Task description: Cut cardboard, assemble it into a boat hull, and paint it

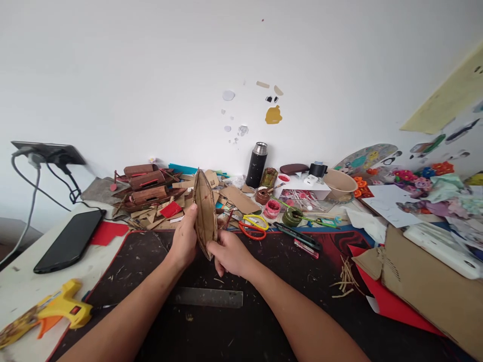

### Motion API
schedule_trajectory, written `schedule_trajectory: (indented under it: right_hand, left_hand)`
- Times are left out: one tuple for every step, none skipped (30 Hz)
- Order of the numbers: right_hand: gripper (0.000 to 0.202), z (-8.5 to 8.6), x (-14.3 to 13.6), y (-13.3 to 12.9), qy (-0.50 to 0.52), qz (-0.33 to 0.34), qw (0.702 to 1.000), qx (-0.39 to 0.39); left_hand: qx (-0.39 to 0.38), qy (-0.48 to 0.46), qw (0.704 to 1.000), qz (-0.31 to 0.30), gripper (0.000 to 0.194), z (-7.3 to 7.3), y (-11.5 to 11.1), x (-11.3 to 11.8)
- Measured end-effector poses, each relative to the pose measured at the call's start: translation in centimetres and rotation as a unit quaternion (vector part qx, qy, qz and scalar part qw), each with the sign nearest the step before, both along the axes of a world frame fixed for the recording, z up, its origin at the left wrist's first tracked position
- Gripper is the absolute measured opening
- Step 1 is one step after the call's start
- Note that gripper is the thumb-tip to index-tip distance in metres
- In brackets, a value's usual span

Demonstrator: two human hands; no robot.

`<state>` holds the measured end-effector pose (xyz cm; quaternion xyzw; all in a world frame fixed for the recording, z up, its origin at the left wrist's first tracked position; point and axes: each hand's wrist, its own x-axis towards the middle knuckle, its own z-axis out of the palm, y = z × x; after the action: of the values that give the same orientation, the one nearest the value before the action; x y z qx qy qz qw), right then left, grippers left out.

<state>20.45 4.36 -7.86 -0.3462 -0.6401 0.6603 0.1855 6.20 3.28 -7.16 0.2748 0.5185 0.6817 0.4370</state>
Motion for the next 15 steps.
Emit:
schedule_trajectory:
  right_hand:
    - [0.009,0.1,0.0,0.0,0.0,0.001,1.0,-0.007]
    - [0.01,0.3,0.0,0.0,-0.002,0.001,1.0,-0.013]
    - [0.011,0.3,0.0,-0.1,-0.006,0.001,1.0,-0.017]
    - [0.011,0.4,-0.1,-0.1,-0.01,0.002,1.0,-0.02]
    - [0.012,0.4,-0.1,-0.1,-0.013,0.004,1.0,-0.021]
    - [0.013,0.3,-0.2,-0.1,-0.015,0.004,1.0,-0.023]
    - [0.013,0.2,-0.2,-0.2,-0.014,0.005,1.0,-0.025]
    - [0.014,0.2,-0.3,-0.2,-0.013,0.005,1.0,-0.027]
    - [0.015,0.1,-0.3,-0.2,-0.011,0.007,0.999,-0.03]
    - [0.016,0.1,-0.3,-0.2,-0.01,0.01,0.999,-0.033]
    - [0.016,0.1,-0.3,-0.1,-0.009,0.013,0.999,-0.036]
    - [0.015,0.1,-0.3,-0.1,-0.008,0.016,0.999,-0.04]
    - [0.015,0.1,-0.3,-0.1,-0.007,0.019,0.999,-0.044]
    - [0.014,0.2,-0.2,-0.1,-0.004,0.02,0.999,-0.049]
    - [0.013,0.2,-0.2,0.0,0.0,0.019,0.998,-0.053]
  left_hand:
    - [-0.014,-0.053,0.998,-0.024,0.055,0.3,0.0,0.2]
    - [-0.026,-0.098,0.994,-0.045,0.056,0.7,0.1,0.3]
    - [-0.033,-0.126,0.99,-0.056,0.056,1.0,0.1,0.4]
    - [-0.035,-0.139,0.988,-0.062,0.055,1.2,0.0,0.5]
    - [-0.034,-0.142,0.987,-0.064,0.054,1.4,0.0,0.5]
    - [-0.031,-0.139,0.988,-0.064,0.053,1.4,-0.1,0.6]
    - [-0.028,-0.132,0.989,-0.064,0.053,1.5,-0.1,0.5]
    - [-0.028,-0.126,0.99,-0.063,0.054,1.4,-0.1,0.5]
    - [-0.028,-0.122,0.99,-0.065,0.055,1.4,-0.2,0.5]
    - [-0.03,-0.12,0.99,-0.068,0.055,1.3,-0.2,0.5]
    - [-0.033,-0.122,0.99,-0.068,0.055,1.2,-0.2,0.4]
    - [-0.036,-0.125,0.989,-0.067,0.055,1.2,-0.2,0.4]
    - [-0.038,-0.127,0.989,-0.064,0.056,1.1,-0.2,0.4]
    - [-0.039,-0.127,0.989,-0.06,0.056,1.1,-0.2,0.3]
    - [-0.04,-0.125,0.99,-0.056,0.058,1.2,-0.2,0.3]
